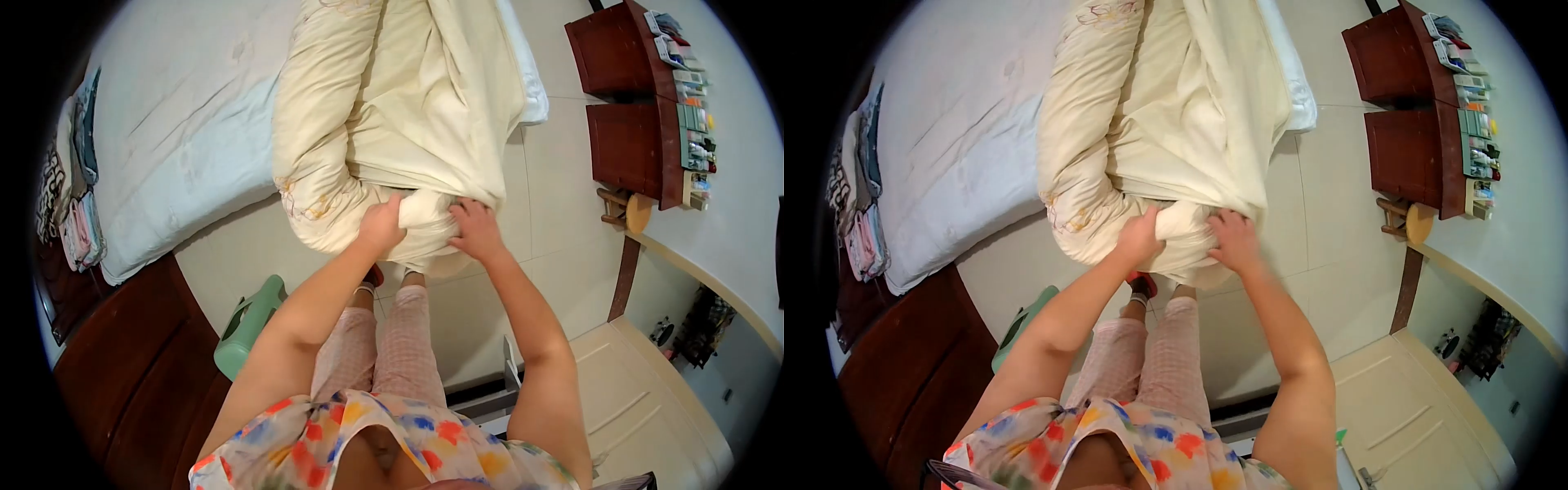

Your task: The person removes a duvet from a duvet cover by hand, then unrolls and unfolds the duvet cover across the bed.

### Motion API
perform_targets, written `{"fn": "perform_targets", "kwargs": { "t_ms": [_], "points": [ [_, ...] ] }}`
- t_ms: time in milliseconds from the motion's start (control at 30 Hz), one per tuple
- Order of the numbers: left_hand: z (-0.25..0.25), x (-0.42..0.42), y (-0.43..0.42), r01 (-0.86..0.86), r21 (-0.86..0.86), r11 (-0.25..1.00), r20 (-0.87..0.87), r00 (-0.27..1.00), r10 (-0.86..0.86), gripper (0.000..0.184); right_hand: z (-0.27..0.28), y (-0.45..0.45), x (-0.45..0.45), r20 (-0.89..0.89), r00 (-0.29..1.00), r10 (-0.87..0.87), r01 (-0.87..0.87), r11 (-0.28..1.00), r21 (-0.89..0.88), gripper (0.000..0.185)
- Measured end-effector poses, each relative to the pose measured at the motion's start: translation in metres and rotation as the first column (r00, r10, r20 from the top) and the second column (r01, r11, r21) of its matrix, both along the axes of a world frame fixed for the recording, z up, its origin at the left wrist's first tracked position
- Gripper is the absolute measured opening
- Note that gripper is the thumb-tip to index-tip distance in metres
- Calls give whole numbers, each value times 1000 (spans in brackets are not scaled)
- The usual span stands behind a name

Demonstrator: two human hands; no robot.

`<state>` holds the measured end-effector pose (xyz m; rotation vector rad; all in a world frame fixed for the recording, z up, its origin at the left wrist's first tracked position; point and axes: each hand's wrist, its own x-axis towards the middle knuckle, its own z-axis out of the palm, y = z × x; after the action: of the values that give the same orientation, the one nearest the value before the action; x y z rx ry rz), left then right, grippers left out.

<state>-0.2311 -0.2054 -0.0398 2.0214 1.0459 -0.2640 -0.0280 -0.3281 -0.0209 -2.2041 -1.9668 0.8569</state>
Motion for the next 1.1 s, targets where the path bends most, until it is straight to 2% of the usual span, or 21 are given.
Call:
{"fn": "perform_targets", "kwargs": {
  "t_ms": [67,100,200,233,300,333,367,433,500,567,667,700,767,900,967,1033,1067,1100],
  "points": [
    [14,-14,-11,-31,89,996,111,994,21,48,-16,-16,24,95,993,-74,78,996,-42,83],
    [20,-22,-16,-51,130,990,166,986,29,42,-18,-16,31,84,993,-83,98,978,-186,95],
    [35,-33,-28,-41,200,979,375,926,-38,29,-36,-22,38,83,989,-126,139,976,-170,84],
    [35,-39,-33,-76,245,966,386,922,-25,24,-42,-23,38,108,988,-111,128,978,-167,81],
    [33,-50,-35,-57,323,945,357,932,-65,25,-53,-23,40,162,984,-80,106,981,-161,73],
    [31,-56,-37,-48,359,932,342,936,-83,26,-65,-19,45,26,963,-268,263,912,-315,68],
    [29,-63,-40,-11,352,936,321,941,-110,28,-79,-9,53,-75,884,-461,374,795,-477,64],
    [23,-73,-44,59,342,938,281,946,-162,31,-60,15,47,-219,696,-684,485,673,-559,57],
    [17,-73,-52,34,356,934,328,931,-159,31,-29,34,9,-403,566,-719,588,695,-413,54],
    [14,-70,-56,8,373,928,369,916,-156,31,-40,38,-39,-354,847,-397,309,909,-280,58],
    [6,-71,-59,51,367,929,363,911,-194,31,-18,45,-74,-151,988,-37,-26,918,-395,66],
    [7,-75,-60,18,338,941,414,895,-165,36,-19,47,-76,-174,983,-54,-21,916,-400,66],
    [7,-86,-58,35,326,945,367,916,-161,33,-24,43,-75,-220,971,-98,-3,909,-418,65],
    [19,-101,-35,20,298,954,296,949,-112,38,-48,43,-84,-107,994,-32,-29,854,-519,38],
    [21,-101,4,-159,462,872,179,980,84,62,-62,38,-85,-60,998,-36,0,857,-516,24],
    [34,-90,56,-297,545,784,81,950,303,76,-71,37,-84,-68,996,-64,21,864,-503,20],
    [30,-86,83,-311,517,798,-25,926,377,82,-73,40,-85,-70,995,-77,32,868,-495,19],
    [24,-83,103,-326,488,810,-135,888,439,87,-72,42,-87,-167,980,-112,4,843,-537,19]
  ]
}}
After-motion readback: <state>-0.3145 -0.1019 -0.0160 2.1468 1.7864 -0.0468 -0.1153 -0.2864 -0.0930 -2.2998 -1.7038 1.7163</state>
